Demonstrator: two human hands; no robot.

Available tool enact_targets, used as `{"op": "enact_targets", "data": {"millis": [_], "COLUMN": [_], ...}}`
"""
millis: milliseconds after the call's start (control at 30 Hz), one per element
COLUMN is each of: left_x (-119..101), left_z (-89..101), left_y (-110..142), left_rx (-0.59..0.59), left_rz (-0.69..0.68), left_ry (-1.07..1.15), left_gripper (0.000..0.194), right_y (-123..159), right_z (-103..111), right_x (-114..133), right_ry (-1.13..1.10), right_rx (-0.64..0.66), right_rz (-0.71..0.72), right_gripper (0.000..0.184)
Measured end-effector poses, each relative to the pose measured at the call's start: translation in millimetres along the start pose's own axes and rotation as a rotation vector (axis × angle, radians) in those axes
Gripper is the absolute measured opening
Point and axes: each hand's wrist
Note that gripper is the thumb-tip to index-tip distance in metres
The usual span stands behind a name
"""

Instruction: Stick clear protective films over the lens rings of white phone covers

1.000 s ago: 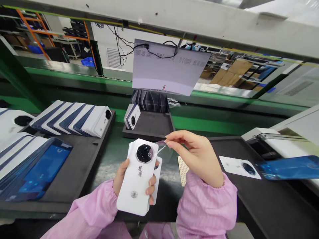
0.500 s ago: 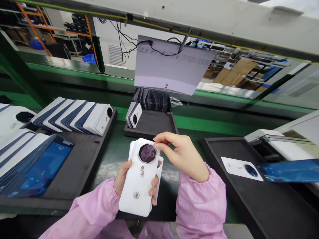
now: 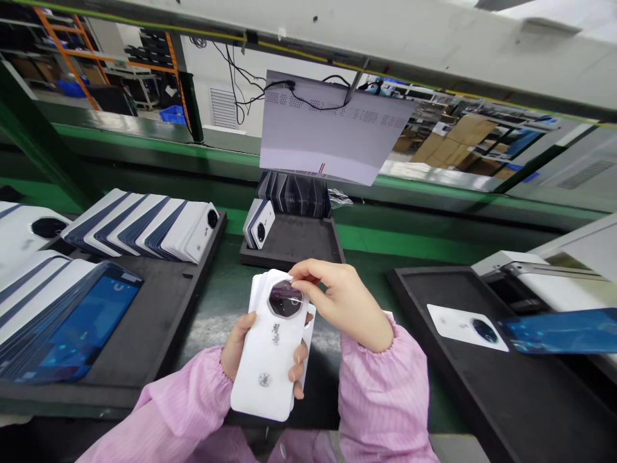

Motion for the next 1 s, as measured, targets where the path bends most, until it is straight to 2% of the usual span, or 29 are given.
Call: {"op": "enact_targets", "data": {"millis": [133,200,233,267,333,400,467,600,633,667,700,733,767,833,900,1000], "left_x": [0.9,1.9,2.4,2.9,3.3,1.8,-2.0,-15.0,-18.4,-21.4,-23.7,-25.3,-26.2,-25.6,-22.9,-17.5], "left_z": [2.7,5.4,7.0,8.7,11.5,12.4,10.8,3.5,2.0,0.9,0.0,-0.5,-0.8,-0.8,0.0,2.4], "left_y": [1.0,2.4,3.2,4.2,5.8,6.4,6.2,6.9,7.7,8.7,9.7,10.7,11.5,12.4,12.4,11.5], "left_rx": [-0.014,-0.018,-0.017,-0.015,-0.007,-0.003,-0.007,-0.016,-0.022,-0.029,-0.037,-0.046,-0.05,-0.038,-0.002,0.047], "left_rz": [0.003,-0.003,-0.001,0.005,0.027,0.038,0.017,-0.068,-0.099,-0.133,-0.165,-0.192,-0.207,-0.204,-0.174,-0.128], "left_ry": [0.007,-0.008,-0.019,-0.03,-0.046,-0.073,-0.105,-0.121,-0.123,-0.128,-0.135,-0.142,-0.148,-0.154,-0.15,-0.148], "left_gripper": [0.07,0.069,0.07,0.071,0.07,0.065,0.06,0.063,0.065,0.067,0.069,0.069,0.07,0.069,0.067,0.064], "right_y": [1.1,0.6,-0.3,-1.5,-4.1,-4.7,-1.0,18.9,24.3,29.0,32.6,34.8,35.7,34.0,30.0,25.1], "right_z": [-4.2,-6.5,-7.2,-7.4,-5.1,2.6,17.0,52.0,56.1,56.1,51.5,42.4,29.7,-1.1,-28.6,-49.7], "right_x": [-6.2,-11.1,-13.4,-15.4,-18.8,-23.1,-31.0,-58.8,-66.6,-74.0,-80.7,-86.7,-91.9,-100.1,-104.6,-102.0], "right_ry": [0.149,0.201,0.195,0.169,0.092,-0.001,-0.141,-0.464,-0.483,-0.472,-0.442,-0.394,-0.368,-0.347,-0.335,-0.342], "right_rx": [-0.028,-0.078,-0.068,-0.024,0.102,0.116,-0.066,-0.681,-0.745,-0.731,-0.655,-0.523,-0.417,-0.299,-0.272,-0.355], "right_rz": [-0.02,-0.042,-0.062,-0.082,-0.115,-0.132,-0.128,-0.049,-0.06,-0.101,-0.161,-0.234,-0.281,-0.315,-0.316,-0.266], "right_gripper": [0.015,0.039,0.051,0.055,0.037,0.016,0.012,0.024,0.027,0.029,0.03,0.029,0.027,0.02,0.018,0.027]}}
Point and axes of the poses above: each hand's wrist, its own y-axis away from the middle knuckle, its own z-axis out of the back of the hand, x = y × z, and after that the axes turned 15 degrees about -y, right-handed
